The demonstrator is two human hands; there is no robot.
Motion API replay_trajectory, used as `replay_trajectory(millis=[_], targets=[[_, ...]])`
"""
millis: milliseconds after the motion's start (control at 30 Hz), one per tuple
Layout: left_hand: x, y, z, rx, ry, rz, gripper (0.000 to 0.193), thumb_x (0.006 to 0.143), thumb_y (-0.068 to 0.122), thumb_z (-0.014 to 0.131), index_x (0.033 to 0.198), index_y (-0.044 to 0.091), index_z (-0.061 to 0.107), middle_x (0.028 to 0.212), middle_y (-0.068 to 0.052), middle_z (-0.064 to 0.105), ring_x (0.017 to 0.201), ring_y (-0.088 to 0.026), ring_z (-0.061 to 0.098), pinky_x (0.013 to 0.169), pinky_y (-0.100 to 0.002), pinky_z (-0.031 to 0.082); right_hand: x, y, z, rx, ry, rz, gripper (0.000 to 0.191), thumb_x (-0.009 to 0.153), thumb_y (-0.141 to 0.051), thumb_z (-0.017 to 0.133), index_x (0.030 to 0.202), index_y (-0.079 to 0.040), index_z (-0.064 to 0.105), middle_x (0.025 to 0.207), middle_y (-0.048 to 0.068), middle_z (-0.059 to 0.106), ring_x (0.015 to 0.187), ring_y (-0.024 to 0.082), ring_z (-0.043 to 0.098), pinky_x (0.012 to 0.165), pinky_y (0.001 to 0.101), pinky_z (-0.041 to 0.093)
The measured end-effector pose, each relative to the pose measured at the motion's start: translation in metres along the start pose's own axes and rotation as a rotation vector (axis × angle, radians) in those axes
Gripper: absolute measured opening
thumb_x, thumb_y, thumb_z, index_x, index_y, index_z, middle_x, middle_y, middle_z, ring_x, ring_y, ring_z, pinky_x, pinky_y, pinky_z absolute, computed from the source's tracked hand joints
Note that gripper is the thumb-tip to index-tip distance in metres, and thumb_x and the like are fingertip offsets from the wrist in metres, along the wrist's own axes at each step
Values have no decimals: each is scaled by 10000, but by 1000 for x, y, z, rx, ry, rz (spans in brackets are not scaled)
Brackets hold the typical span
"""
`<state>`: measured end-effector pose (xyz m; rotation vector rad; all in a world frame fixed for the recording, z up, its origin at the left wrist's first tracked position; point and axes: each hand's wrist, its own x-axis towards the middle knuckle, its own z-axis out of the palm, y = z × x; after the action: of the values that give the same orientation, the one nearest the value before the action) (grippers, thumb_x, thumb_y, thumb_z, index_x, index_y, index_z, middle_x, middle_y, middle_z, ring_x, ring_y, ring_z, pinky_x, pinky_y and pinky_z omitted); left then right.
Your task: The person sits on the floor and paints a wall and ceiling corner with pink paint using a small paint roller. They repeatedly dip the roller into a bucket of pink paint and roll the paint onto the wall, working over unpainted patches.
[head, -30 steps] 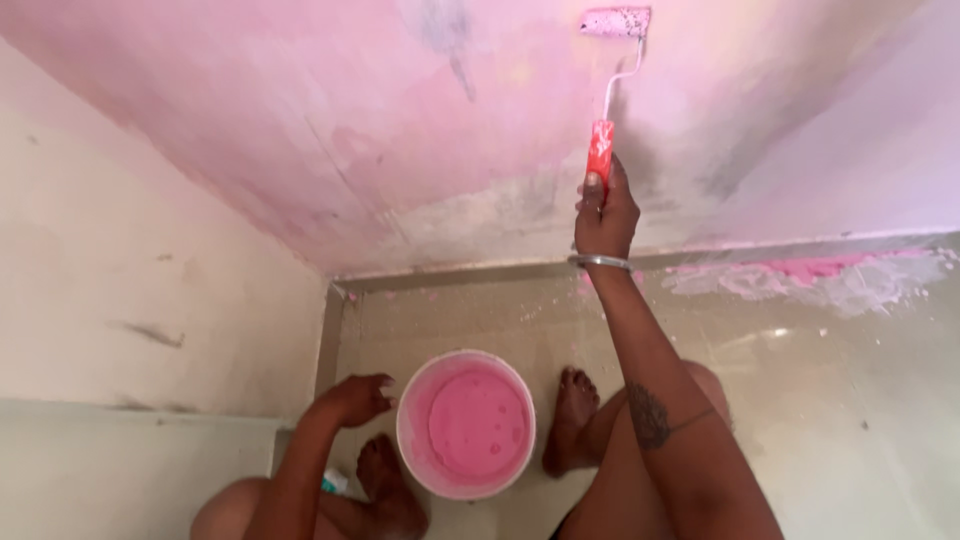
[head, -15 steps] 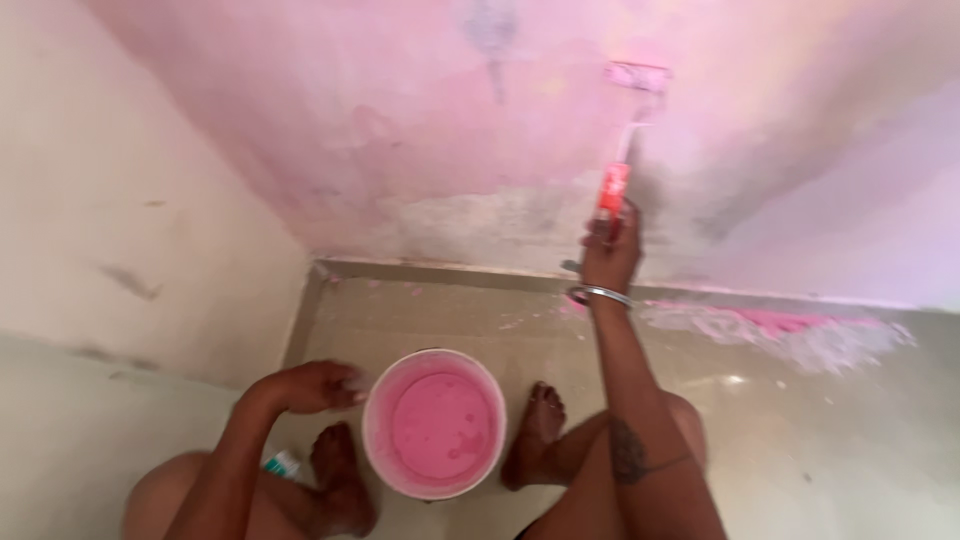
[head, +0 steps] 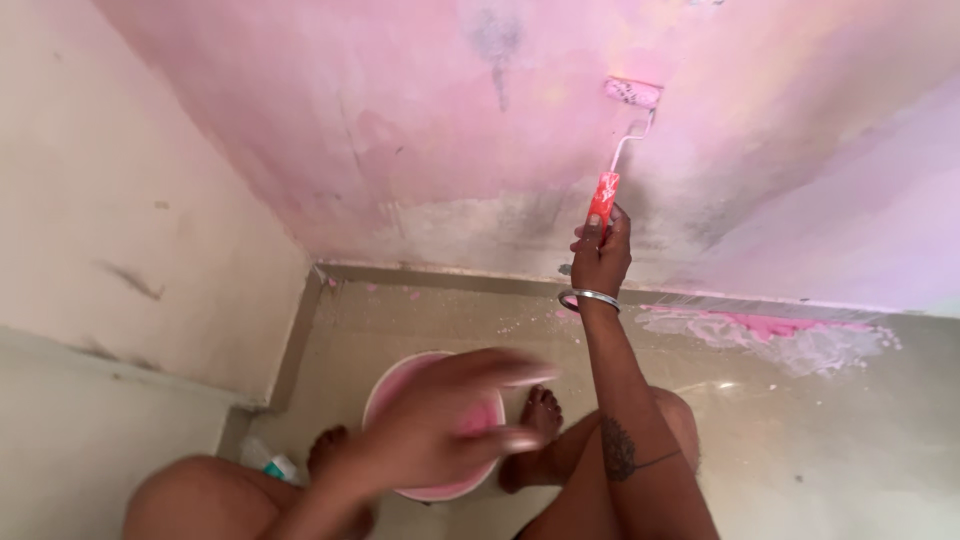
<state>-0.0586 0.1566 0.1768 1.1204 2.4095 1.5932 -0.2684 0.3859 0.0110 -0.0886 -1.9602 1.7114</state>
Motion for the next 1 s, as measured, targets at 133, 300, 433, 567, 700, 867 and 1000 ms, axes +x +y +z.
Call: replay_trajectory(millis=[133, 300, 433, 567, 700, 867, 1000], targets=[[30, 15, 64, -10, -136, -124, 574, 874, 259, 786, 1369, 51, 582, 1097, -113, 652, 1062, -305, 636, 938, -444, 479, -4, 6, 1, 0, -34, -22, 350, 1103, -276, 535, 1359, -37, 551, 864, 36, 646, 685, 80, 584, 649, 256, 527], [32, 5, 68, -139, -237, 35, 655, 853, 272, 777, 1424, 83, 520, 1233, -158, 525, 1182, -345, 508, 992, -527, 371, 2, 15, -7, -36, -31, -18, 349, 1096, -277, 544, 1350, -37, 553, 855, 35, 658, 671, 80, 603, 622, 254, 533], [69, 10, 73, -178, -238, 211, 722, 836, 282, 770, 1469, 108, 471, 1341, -194, 424, 1279, -376, 406, 1034, -593, 284, 2, 13, -8, -51, -53, -36, 362, 1107, -291, 542, 1362, -37, 574, 839, 36, 645, 661, 83, 590, 624, 252, 524], [98, 23, 92, -67, -185, 224, 790, 819, 292, 763, 1513, 133, 421, 1450, -230, 322, 1375, -407, 304, 1077, -659, 197, -4, 13, 3, 15, -78, -10, 397, 1103, -293, 540, 1409, -43, 581, 841, 18, 640, 672, 72, 584, 630, 249, 526], [100, 12, 78, 439, 260, 50, 860, 802, 303, 756, 1558, 158, 371, 1559, -266, 221, 1471, -438, 201, 1120, -726, 110, -13, 16, 14, 99, -117, 63, 411, 1093, -263, 567, 1436, -36, 574, 873, 13, 638, 713, 77, 587, 642, 252, 518], [43, -71, -19, 832, 576, -215, 865, 925, 427, 764, 1646, 174, 358, 1736, -249, 93, 1623, -467, 77, 1224, -775, 20, 6, 17, 21, 71, -54, -9, 412, 1069, -236, 584, 1436, -49, 562, 963, 13, 661, 812, 87, 652, 691, 281, 621], [-27, -186, -98, 923, 448, -752, 832, 845, 607, 662, 1528, 198, 421, 1686, -274, 32, 1535, -479, -27, 1099, -769, 0, 35, 33, 22, 94, -30, -40, 419, 1078, -244, 589, 1453, -58, 579, 956, 27, 667, 832, 93, 656, 713, 291, 626]])
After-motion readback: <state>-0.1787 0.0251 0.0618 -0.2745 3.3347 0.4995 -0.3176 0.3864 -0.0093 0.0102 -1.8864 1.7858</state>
